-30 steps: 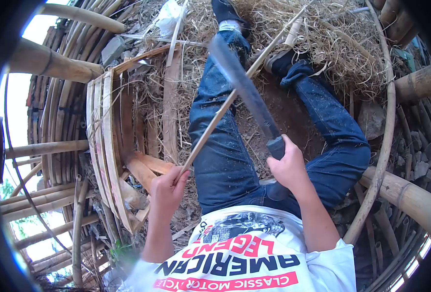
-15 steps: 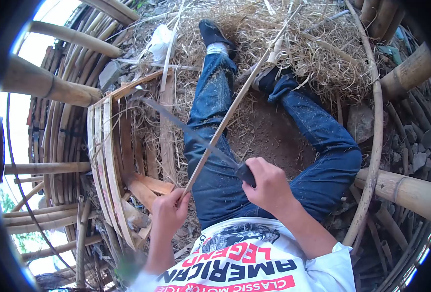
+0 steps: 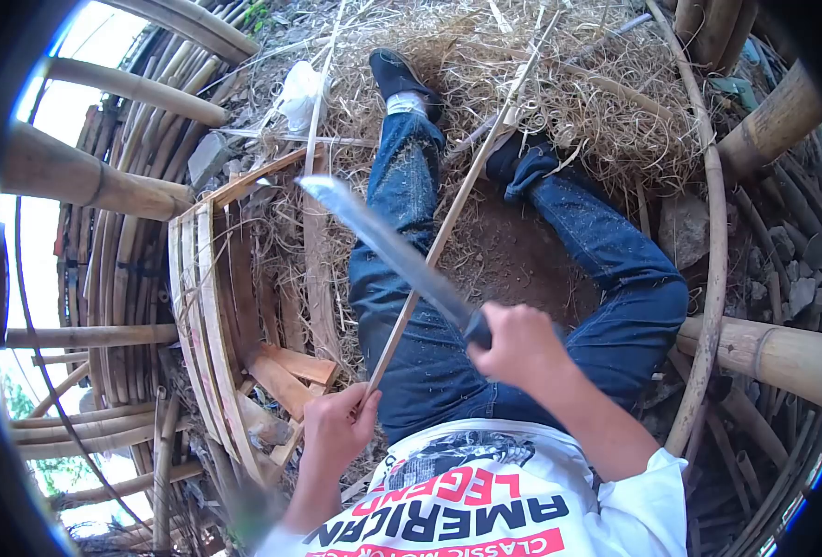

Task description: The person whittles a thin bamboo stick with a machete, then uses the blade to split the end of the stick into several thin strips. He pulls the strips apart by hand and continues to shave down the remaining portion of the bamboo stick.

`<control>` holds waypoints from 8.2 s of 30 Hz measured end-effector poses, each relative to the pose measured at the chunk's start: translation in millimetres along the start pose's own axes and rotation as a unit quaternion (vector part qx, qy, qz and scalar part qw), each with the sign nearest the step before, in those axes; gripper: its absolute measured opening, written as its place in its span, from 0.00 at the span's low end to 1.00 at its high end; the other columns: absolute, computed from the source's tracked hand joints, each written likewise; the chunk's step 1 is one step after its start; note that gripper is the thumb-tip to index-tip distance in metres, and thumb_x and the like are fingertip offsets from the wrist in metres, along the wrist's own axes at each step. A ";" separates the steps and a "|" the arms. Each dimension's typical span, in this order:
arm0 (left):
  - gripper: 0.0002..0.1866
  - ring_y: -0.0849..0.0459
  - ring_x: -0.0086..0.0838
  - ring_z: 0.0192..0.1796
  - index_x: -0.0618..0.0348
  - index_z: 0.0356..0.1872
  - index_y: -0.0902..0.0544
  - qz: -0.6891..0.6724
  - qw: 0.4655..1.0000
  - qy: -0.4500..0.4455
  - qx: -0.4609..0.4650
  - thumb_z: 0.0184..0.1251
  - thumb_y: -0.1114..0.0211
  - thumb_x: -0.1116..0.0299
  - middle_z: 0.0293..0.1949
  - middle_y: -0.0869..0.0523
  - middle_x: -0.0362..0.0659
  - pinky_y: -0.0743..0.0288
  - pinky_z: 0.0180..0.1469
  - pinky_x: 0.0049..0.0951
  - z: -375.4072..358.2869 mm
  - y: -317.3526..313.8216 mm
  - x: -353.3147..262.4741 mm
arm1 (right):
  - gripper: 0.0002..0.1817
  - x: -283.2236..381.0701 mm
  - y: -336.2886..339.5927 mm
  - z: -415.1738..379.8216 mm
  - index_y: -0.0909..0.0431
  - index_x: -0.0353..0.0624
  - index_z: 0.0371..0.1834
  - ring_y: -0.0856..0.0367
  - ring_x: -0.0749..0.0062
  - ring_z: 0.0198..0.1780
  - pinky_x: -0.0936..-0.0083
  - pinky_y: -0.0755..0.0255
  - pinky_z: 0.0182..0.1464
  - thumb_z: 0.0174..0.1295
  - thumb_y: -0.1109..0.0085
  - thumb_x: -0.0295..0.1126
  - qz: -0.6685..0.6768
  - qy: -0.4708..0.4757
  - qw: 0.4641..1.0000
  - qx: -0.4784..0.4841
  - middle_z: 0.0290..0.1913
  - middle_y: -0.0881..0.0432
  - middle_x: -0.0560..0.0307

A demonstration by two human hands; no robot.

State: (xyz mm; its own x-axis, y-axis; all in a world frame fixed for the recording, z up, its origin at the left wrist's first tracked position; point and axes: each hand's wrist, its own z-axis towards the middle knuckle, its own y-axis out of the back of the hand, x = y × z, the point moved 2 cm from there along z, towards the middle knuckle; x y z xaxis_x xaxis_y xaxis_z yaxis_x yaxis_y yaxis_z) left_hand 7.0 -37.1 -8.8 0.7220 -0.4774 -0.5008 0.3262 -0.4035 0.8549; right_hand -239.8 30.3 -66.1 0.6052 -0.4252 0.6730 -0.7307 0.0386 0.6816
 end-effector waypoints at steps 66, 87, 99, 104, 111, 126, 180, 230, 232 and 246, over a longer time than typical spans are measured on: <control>0.22 0.22 0.47 0.18 0.60 0.19 0.22 0.025 0.994 0.043 0.102 0.67 0.36 0.54 0.13 0.25 0.49 0.31 0.23 0.41 -8.2 -5.0 -13.3 | 0.15 -59.6 50.1 17.4 0.16 0.39 0.30 0.15 0.44 0.39 0.55 0.21 0.46 0.46 0.36 0.40 -0.106 -0.099 0.989 -0.041 0.32 0.15 0.38; 0.10 0.20 0.28 0.22 0.64 0.45 0.28 -0.228 0.943 0.174 0.167 0.73 0.46 0.67 0.22 0.22 0.43 0.29 0.25 0.31 -10.8 -48.3 24.4 | 0.13 -7.8 -5.8 -1.9 0.16 0.42 0.29 0.14 0.51 0.34 0.59 0.20 0.42 0.48 0.36 0.41 -0.083 0.051 0.992 0.082 0.28 0.15 0.44; 0.10 0.20 0.59 0.25 0.65 0.40 0.32 0.077 0.988 0.057 0.120 0.74 0.50 0.67 0.19 0.21 0.61 0.29 0.28 0.54 -4.6 -36.6 -11.5 | 0.12 5.8 -15.9 2.8 0.15 0.45 0.26 0.14 0.49 0.33 0.58 0.20 0.42 0.45 0.36 0.42 -0.080 0.039 0.990 0.109 0.27 0.15 0.44; 0.08 0.21 0.59 0.24 0.64 0.40 0.32 0.034 0.992 0.035 0.114 0.74 0.50 0.68 0.18 0.22 0.60 0.29 0.27 0.55 -5.2 -42.0 -9.4 | 0.13 7.0 -3.2 7.3 0.14 0.44 0.27 0.13 0.50 0.35 0.59 0.20 0.43 0.44 0.35 0.41 -0.123 0.028 0.983 0.132 0.29 0.15 0.44; 0.08 0.20 0.56 0.22 0.63 0.38 0.33 0.037 0.993 0.020 0.111 0.73 0.49 0.69 0.17 0.22 0.58 0.28 0.23 0.52 -3.2 -40.1 -13.0 | 0.13 -3.4 4.9 14.0 0.15 0.44 0.24 0.14 0.50 0.34 0.60 0.20 0.42 0.41 0.34 0.42 -0.160 0.016 0.978 0.133 0.28 0.15 0.44; 0.08 0.20 0.56 0.22 0.63 0.36 0.34 0.029 0.993 0.016 0.114 0.73 0.49 0.69 0.17 0.22 0.57 0.28 0.24 0.52 -6.2 -31.6 -0.8 | 0.16 -63.3 67.5 34.8 0.14 0.40 0.31 0.14 0.46 0.42 0.57 0.21 0.50 0.46 0.37 0.41 -0.182 -0.162 0.970 -0.023 0.36 0.14 0.38; 0.14 0.21 0.60 0.30 0.64 0.37 0.29 -0.098 0.962 0.175 0.186 0.71 0.41 0.61 0.23 0.22 0.60 0.32 0.30 0.49 -10.5 -15.5 3.8 | 0.13 -22.4 -44.0 26.3 0.18 0.41 0.28 0.15 0.47 0.35 0.55 0.21 0.43 0.45 0.35 0.39 0.106 -0.035 0.992 -0.058 0.29 0.16 0.40; 0.17 0.22 0.54 0.25 0.65 0.35 0.30 -0.103 0.964 0.128 0.208 0.70 0.38 0.59 0.20 0.23 0.57 0.32 0.27 0.47 -26.2 -27.4 18.9 | 0.12 -23.9 -53.6 46.9 0.18 0.36 0.28 0.13 0.53 0.33 0.61 0.21 0.37 0.46 0.37 0.35 0.237 -0.093 0.961 -0.108 0.26 0.15 0.41; 0.17 0.23 0.47 0.21 0.65 0.34 0.29 -0.105 0.968 0.111 0.198 0.70 0.38 0.59 0.19 0.23 0.53 0.32 0.25 0.42 -26.0 -32.8 26.2 | 0.13 0.6 -71.2 17.1 0.17 0.38 0.31 0.15 0.45 0.35 0.59 0.22 0.43 0.47 0.38 0.36 0.212 -0.021 0.975 -0.055 0.29 0.16 0.37; 0.18 0.33 0.19 0.25 0.62 0.32 0.28 -0.255 0.925 0.185 0.213 0.79 0.52 0.59 0.22 0.31 0.35 0.35 0.28 0.26 -59.0 -27.9 45.4 | 0.12 -63.0 12.3 96.4 0.19 0.49 0.27 0.14 0.55 0.37 0.61 0.20 0.43 0.37 0.32 0.37 -0.280 0.196 0.936 0.080 0.31 0.14 0.51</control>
State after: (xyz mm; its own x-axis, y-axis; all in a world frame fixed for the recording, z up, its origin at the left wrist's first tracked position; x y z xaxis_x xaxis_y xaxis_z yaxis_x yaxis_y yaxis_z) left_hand 66.7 -1.4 -47.4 0.7261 0.1287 -0.6755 0.4686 -0.8115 0.3491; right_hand -317.4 -29.7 -127.8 0.9542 0.0268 0.2979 -0.2831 -0.2408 0.9284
